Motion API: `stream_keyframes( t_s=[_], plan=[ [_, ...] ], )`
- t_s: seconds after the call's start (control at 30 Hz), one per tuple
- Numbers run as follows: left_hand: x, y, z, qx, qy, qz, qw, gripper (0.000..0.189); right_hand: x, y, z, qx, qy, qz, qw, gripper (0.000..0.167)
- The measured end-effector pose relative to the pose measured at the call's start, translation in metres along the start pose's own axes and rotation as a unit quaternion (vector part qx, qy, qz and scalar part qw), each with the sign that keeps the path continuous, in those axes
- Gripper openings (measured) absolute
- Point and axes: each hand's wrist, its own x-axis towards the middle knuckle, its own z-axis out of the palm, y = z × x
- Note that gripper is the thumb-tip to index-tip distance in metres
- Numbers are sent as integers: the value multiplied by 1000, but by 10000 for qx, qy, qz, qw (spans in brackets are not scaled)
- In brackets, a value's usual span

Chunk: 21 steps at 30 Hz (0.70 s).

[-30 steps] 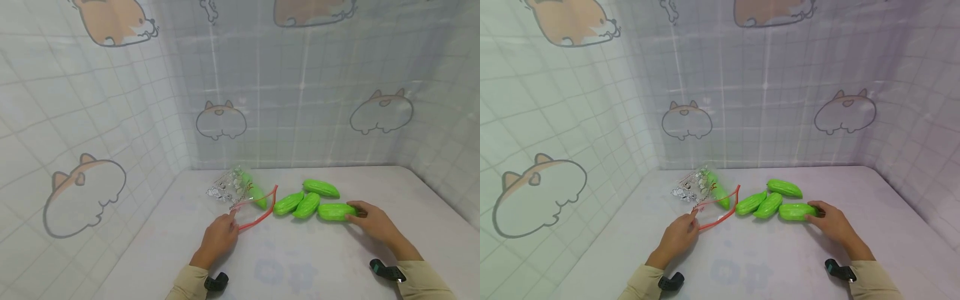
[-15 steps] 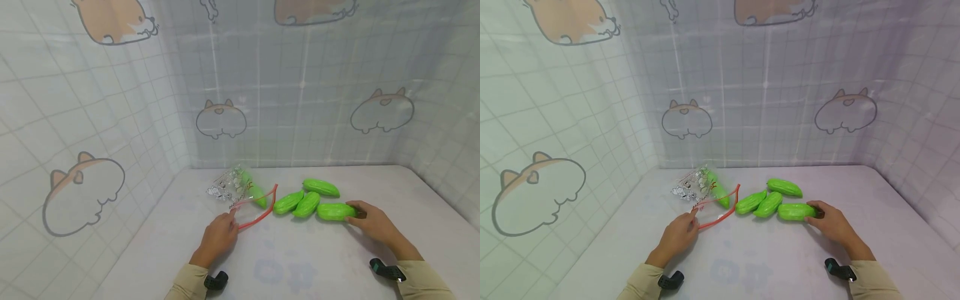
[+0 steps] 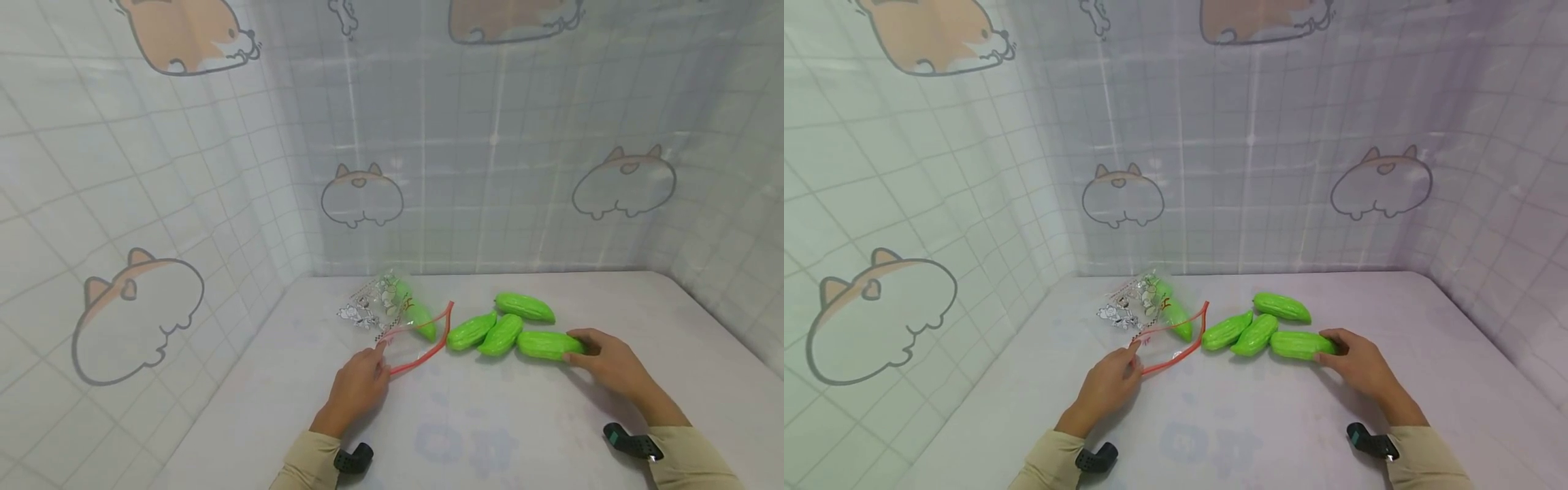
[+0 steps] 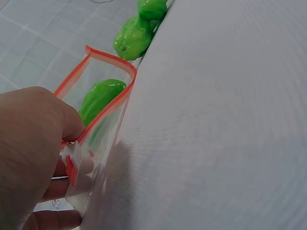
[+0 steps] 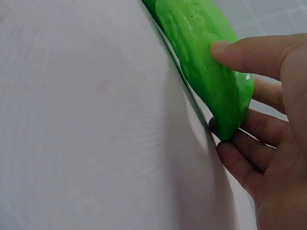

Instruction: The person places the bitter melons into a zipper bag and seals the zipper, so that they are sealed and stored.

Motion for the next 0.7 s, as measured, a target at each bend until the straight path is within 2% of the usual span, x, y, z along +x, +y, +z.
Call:
stream_keyframes(
  t_s=[0.27, 0.57, 0.7],
  plan=[
    [1, 1, -1, 13, -94, -65, 9999, 46, 1, 2, -2, 275, -12, 277, 9992, 75],
    [0, 0, -1, 13, 99, 73, 9999, 43, -1, -1, -2, 615, 245, 179, 9976, 68],
    [0, 1, 0, 20, 151, 162, 9998, 42, -1, -2, -3, 610, 280, 220, 9975, 68]
  ],
)
